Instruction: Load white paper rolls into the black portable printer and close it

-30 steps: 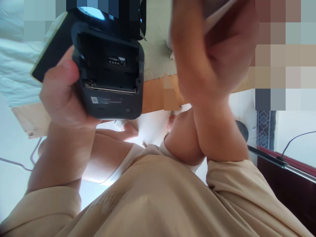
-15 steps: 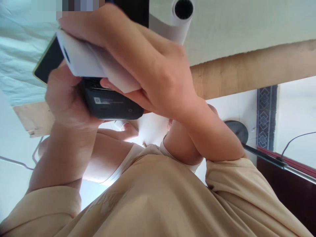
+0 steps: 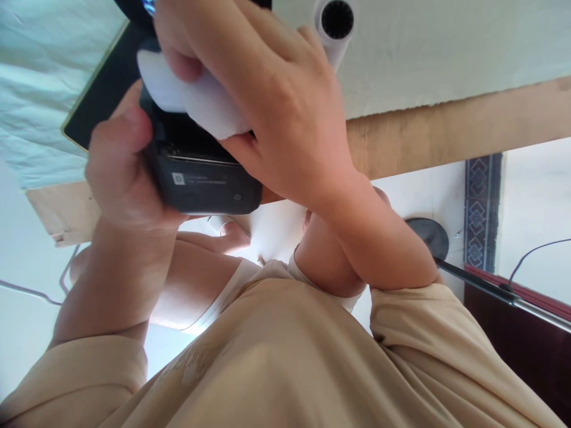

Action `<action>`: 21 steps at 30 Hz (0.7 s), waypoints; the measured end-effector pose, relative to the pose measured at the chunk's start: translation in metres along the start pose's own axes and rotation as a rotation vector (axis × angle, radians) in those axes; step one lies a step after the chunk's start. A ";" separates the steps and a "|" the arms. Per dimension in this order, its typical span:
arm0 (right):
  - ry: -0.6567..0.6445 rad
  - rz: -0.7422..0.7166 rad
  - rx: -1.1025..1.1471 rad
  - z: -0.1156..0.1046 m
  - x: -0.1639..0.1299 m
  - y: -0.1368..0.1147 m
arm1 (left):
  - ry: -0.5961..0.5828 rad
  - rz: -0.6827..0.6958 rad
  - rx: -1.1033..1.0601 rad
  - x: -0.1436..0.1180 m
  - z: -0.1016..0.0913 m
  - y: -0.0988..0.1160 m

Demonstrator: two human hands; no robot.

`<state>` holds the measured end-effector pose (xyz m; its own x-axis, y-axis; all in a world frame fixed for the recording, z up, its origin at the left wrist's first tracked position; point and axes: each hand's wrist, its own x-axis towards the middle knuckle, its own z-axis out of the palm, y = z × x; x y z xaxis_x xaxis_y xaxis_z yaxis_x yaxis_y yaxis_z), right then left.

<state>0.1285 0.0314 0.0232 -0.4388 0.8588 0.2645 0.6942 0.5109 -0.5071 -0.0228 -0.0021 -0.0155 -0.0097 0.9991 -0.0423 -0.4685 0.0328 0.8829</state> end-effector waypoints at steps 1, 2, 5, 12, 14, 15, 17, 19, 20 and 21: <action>-0.005 0.000 -0.063 -0.001 -0.001 -0.001 | 0.008 -0.002 0.008 0.000 0.000 0.000; -0.013 -0.007 -0.114 -0.002 -0.002 -0.002 | 0.008 -0.006 0.016 0.000 0.000 0.000; -0.017 -0.071 -0.141 -0.001 -0.003 -0.003 | -0.002 -0.019 0.028 0.001 -0.003 0.000; 0.049 -0.187 -0.112 0.005 -0.003 0.003 | 0.028 0.019 0.029 0.003 -0.003 -0.003; 0.049 -0.217 -0.117 0.004 -0.003 0.004 | 0.021 0.022 0.028 0.004 -0.004 -0.005; 0.043 -0.231 -0.109 0.004 -0.004 0.004 | 0.024 0.027 0.031 0.004 -0.004 -0.005; 0.027 -0.248 -0.080 0.001 -0.005 0.003 | 0.032 0.038 0.041 0.004 -0.004 -0.006; 0.010 -0.247 -0.061 -0.002 -0.008 0.000 | 0.041 0.045 0.039 0.003 -0.003 -0.006; -0.003 -0.242 -0.063 -0.002 -0.009 -0.001 | 0.042 0.046 0.030 0.003 -0.002 -0.006; -0.012 -0.234 -0.069 -0.002 -0.010 -0.003 | 0.042 0.047 0.018 0.004 -0.002 -0.006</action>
<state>0.1319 0.0216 0.0234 -0.5985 0.7167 0.3580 0.6100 0.6974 -0.3763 -0.0215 0.0012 -0.0216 -0.0688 0.9974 -0.0203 -0.4503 -0.0129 0.8928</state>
